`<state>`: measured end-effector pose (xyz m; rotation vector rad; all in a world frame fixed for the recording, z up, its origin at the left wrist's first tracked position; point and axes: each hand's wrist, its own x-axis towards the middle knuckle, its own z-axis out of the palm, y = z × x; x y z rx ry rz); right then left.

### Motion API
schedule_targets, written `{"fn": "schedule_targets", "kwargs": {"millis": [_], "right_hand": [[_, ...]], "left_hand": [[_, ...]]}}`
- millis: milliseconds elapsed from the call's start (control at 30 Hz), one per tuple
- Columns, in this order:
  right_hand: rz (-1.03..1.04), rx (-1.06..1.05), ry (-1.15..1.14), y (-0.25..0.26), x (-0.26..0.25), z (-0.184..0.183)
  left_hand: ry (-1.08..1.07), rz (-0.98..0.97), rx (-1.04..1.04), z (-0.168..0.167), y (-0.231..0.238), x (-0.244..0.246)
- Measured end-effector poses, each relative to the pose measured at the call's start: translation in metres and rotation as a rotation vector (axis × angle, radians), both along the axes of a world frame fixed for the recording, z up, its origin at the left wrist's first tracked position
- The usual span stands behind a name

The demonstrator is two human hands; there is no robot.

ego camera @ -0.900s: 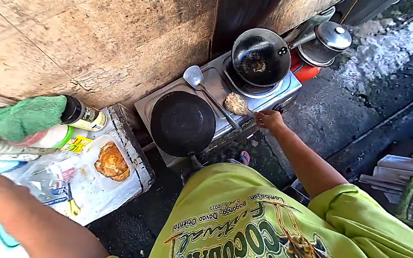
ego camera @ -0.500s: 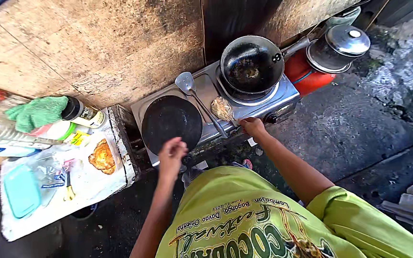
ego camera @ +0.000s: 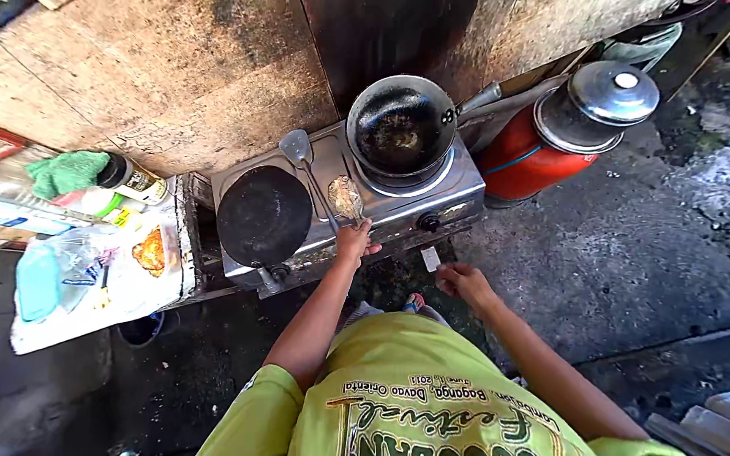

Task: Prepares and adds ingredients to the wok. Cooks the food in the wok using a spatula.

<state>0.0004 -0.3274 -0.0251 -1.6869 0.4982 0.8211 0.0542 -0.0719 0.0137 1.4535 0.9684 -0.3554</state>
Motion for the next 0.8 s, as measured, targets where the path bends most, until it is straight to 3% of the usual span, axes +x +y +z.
{"fn": "schedule_targets", "kwargs": {"millis": [167,267,367,600,800], "right_hand": [[-0.25,-0.013,0.036,-0.083,-0.043,-0.008],[-0.385,0.002,0.051,-0.109,-0.065,-0.012],[-0.459,0.011,0.074,-0.116,-0.08,-0.017],[-0.411,0.034,0.072,-0.092,-0.072,-0.016],[-0.336,0.022,-0.018,-0.078,-0.05,0.001]], "left_hand": [[-0.018,0.301,-0.106,-0.009,-0.013,0.012],[-0.034,0.371,-0.092,-0.007,-0.009,0.013],[-0.055,0.302,0.016,0.008,-0.003,0.007],[0.012,-0.051,0.511,0.02,0.034,0.008],[-0.148,0.051,0.415,0.033,0.057,0.009]]}}
